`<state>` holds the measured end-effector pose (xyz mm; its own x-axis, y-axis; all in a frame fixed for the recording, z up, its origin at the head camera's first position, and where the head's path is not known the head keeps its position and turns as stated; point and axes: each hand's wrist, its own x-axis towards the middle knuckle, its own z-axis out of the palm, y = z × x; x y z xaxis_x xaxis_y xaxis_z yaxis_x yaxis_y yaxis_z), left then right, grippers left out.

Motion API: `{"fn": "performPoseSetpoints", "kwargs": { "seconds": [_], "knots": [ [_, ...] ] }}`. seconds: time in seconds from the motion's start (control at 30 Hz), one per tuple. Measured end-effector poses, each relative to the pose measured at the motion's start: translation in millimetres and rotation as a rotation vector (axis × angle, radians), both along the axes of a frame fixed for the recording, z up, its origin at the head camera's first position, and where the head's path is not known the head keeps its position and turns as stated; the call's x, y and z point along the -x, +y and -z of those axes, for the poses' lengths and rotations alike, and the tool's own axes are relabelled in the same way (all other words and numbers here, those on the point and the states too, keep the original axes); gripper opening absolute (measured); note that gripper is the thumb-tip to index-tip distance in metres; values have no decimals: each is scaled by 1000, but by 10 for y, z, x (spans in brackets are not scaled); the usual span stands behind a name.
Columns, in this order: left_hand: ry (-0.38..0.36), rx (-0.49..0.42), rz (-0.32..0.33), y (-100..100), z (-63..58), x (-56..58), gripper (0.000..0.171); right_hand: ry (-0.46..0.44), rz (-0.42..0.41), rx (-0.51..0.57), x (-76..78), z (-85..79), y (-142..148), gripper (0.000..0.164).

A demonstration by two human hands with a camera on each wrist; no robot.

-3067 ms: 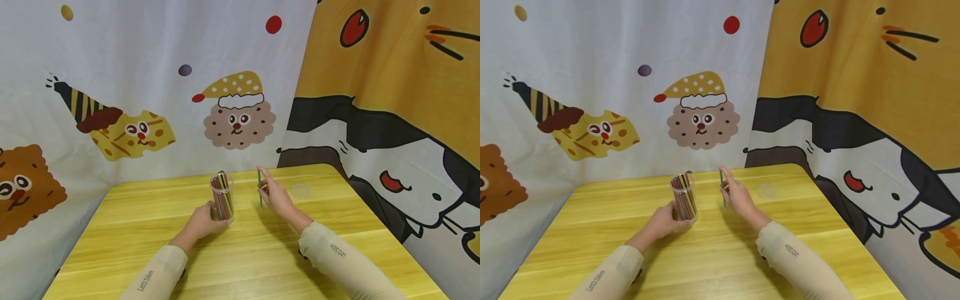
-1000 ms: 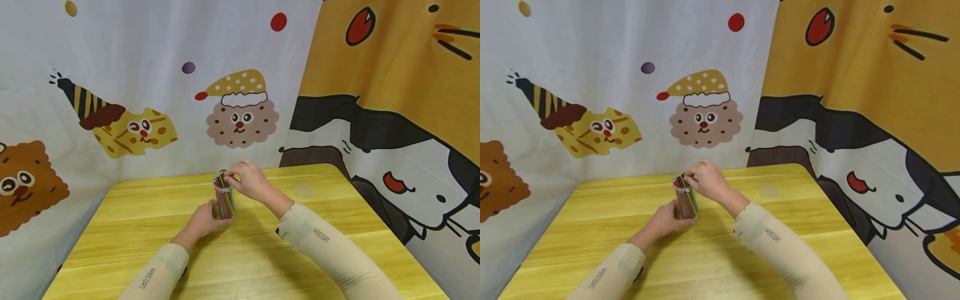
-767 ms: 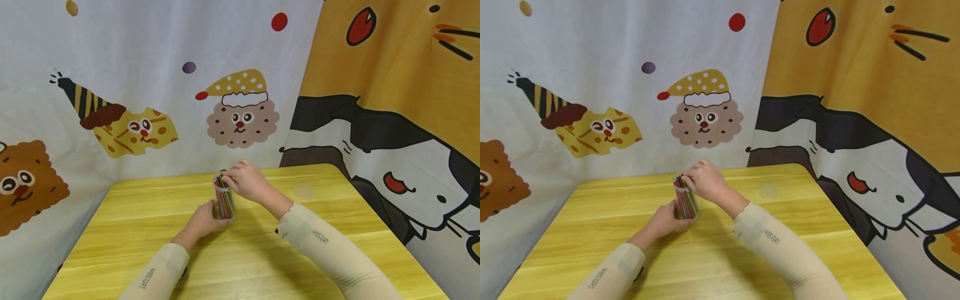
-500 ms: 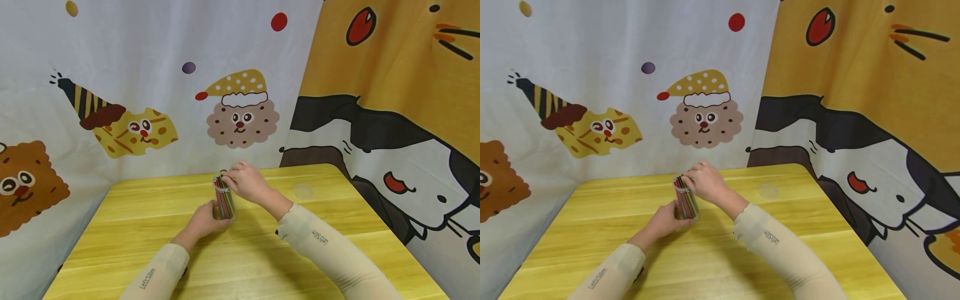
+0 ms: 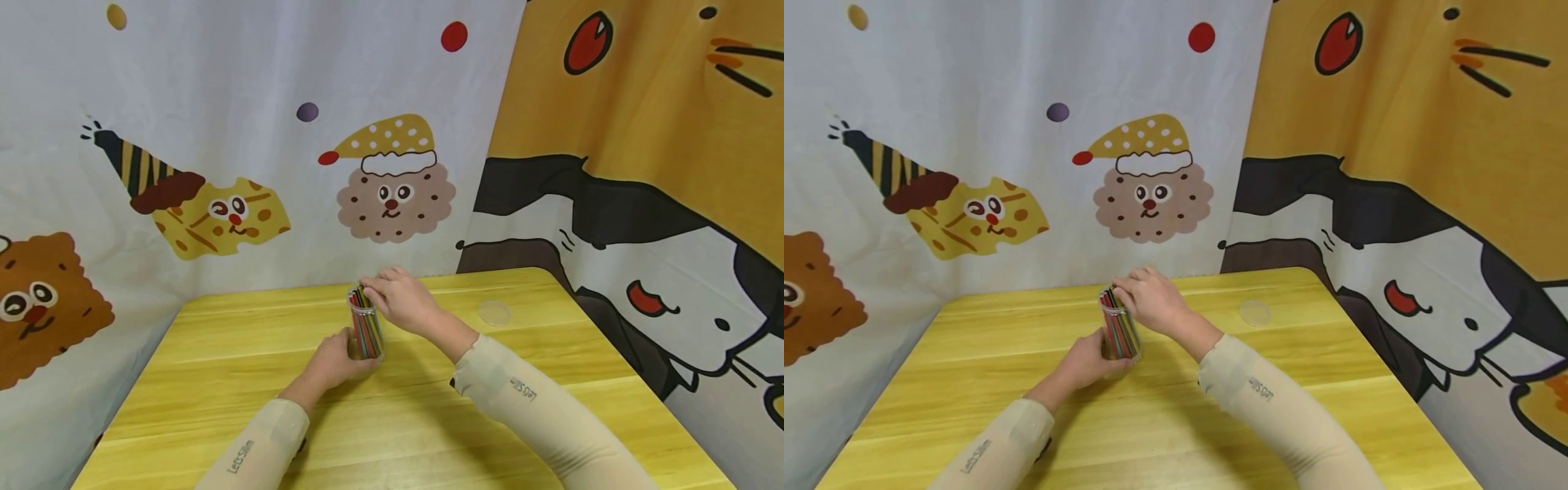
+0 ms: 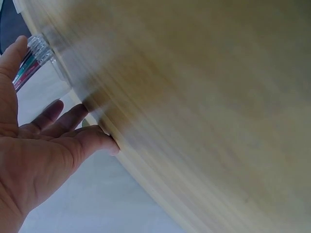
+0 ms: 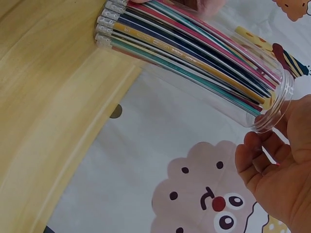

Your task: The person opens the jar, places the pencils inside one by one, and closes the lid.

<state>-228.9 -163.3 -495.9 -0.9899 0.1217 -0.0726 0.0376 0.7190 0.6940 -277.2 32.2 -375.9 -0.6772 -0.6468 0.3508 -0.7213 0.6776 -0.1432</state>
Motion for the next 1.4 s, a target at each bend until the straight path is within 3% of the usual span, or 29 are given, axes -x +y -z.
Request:
{"fn": "performPoseSetpoints", "kwargs": {
  "seconds": [0.33, 0.57, 0.7, 0.83, 1.0, 1.2, 1.4],
  "knots": [
    [8, -10, 1, 5, -1, -3, 79, -32, -2, 56, -10, 13, 18, 43],
    [17, 8, -1, 7, -9, -8, 81, -114, 2, 269, -16, 68, 131, 49],
    [16, 12, -4, 16, -27, -14, 81, -201, 37, 316, 38, 156, 324, 52],
    [3, -9, -11, 29, -37, -24, 79, -333, 117, 231, 162, 356, 684, 53],
    [2, -11, -10, 30, -33, -28, 78, -453, 276, 35, 370, 663, 1330, 55],
    [6, -7, -12, 21, -11, -22, 76, -399, 427, -68, 574, 992, 2073, 58],
    [12, -11, -7, 6, -18, -25, 77, -409, 488, -55, 621, 1205, 2402, 71]
  ]
}}
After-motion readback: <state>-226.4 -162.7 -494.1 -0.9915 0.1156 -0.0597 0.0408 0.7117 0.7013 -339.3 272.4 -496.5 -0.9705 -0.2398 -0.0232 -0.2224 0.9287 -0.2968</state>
